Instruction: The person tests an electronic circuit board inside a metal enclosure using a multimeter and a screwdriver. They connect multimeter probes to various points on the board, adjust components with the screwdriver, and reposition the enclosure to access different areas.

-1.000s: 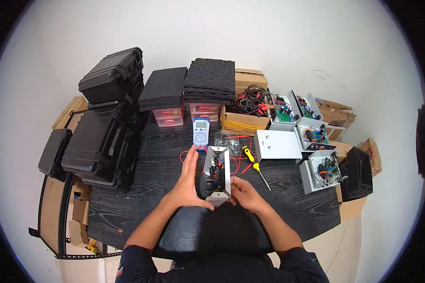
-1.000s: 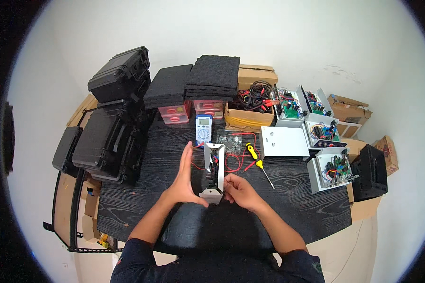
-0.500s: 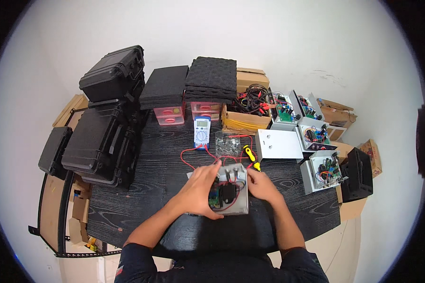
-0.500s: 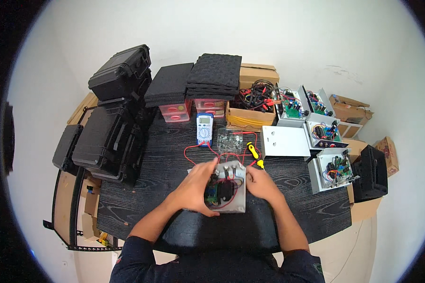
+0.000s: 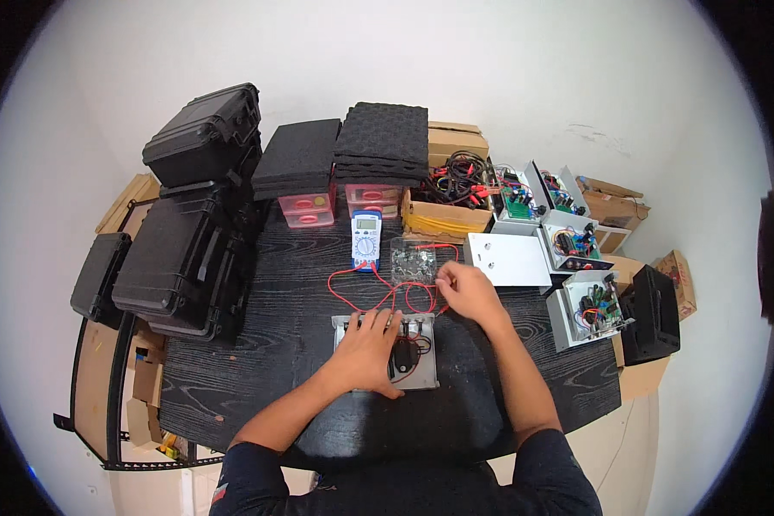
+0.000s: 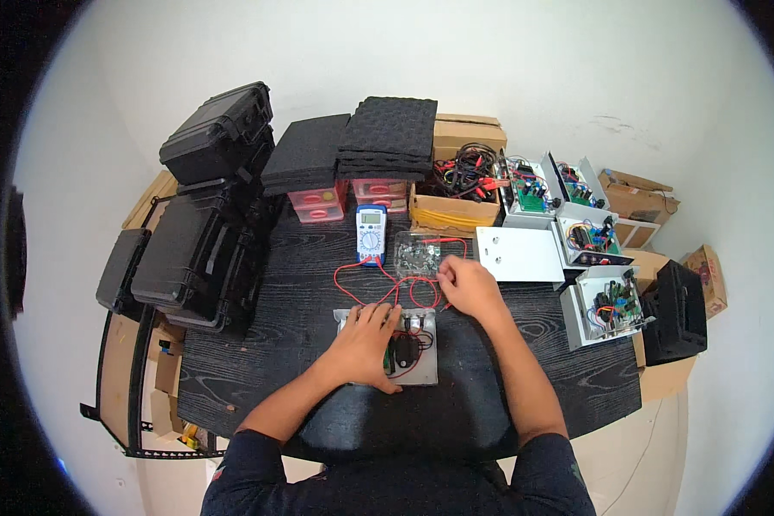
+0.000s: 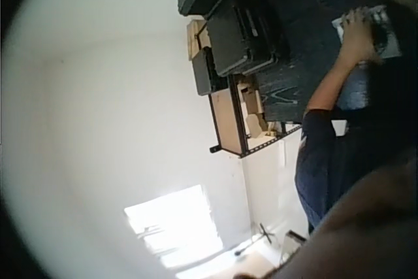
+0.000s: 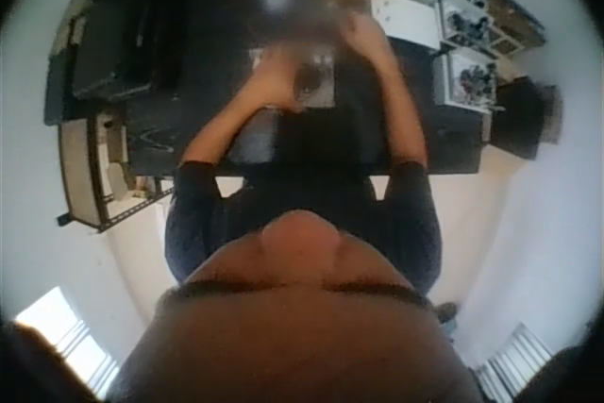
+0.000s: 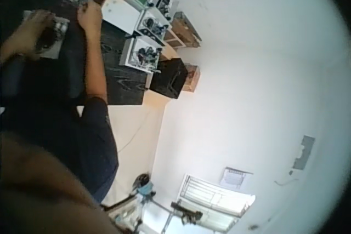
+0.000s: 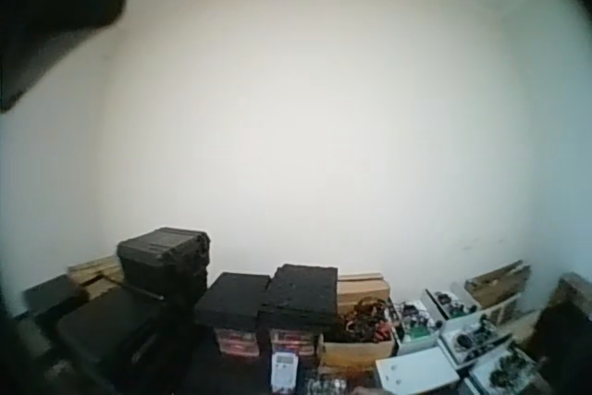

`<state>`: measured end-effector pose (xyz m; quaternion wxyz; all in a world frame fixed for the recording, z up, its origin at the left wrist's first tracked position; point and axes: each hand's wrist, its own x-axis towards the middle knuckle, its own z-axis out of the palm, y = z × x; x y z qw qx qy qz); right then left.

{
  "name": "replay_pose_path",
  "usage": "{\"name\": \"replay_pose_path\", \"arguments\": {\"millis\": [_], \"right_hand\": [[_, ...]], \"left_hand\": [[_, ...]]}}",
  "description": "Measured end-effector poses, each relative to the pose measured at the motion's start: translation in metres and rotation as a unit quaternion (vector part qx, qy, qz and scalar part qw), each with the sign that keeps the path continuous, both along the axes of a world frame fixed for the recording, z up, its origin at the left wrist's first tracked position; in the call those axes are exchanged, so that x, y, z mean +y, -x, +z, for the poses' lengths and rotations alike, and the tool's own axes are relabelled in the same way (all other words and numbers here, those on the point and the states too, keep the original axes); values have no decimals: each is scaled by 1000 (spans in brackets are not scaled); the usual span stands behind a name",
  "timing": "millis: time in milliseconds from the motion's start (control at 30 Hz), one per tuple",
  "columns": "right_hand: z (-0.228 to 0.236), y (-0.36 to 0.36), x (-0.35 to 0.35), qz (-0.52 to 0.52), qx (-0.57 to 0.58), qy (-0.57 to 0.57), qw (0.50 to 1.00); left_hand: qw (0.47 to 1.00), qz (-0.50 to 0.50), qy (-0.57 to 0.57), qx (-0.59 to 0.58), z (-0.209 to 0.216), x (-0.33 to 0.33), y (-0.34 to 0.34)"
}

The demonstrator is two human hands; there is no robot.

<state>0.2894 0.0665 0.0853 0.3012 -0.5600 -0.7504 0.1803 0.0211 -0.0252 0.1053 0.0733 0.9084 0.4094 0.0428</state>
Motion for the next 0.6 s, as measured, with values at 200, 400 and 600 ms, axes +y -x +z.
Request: {"name": "replay_pose_path", "arguments": {"millis": [200, 400, 600], "right_hand": [[-4, 22, 68, 20, -143, -55, 988], [-31, 33, 114, 55, -276, 56, 958], [-39, 42, 125, 36, -324, 80, 942]], "left_hand": [[999, 19, 25, 12, 1, 7, -2], [998, -6, 48, -38, 1, 11, 8], [997, -17, 51, -56, -5, 17, 16]]}}
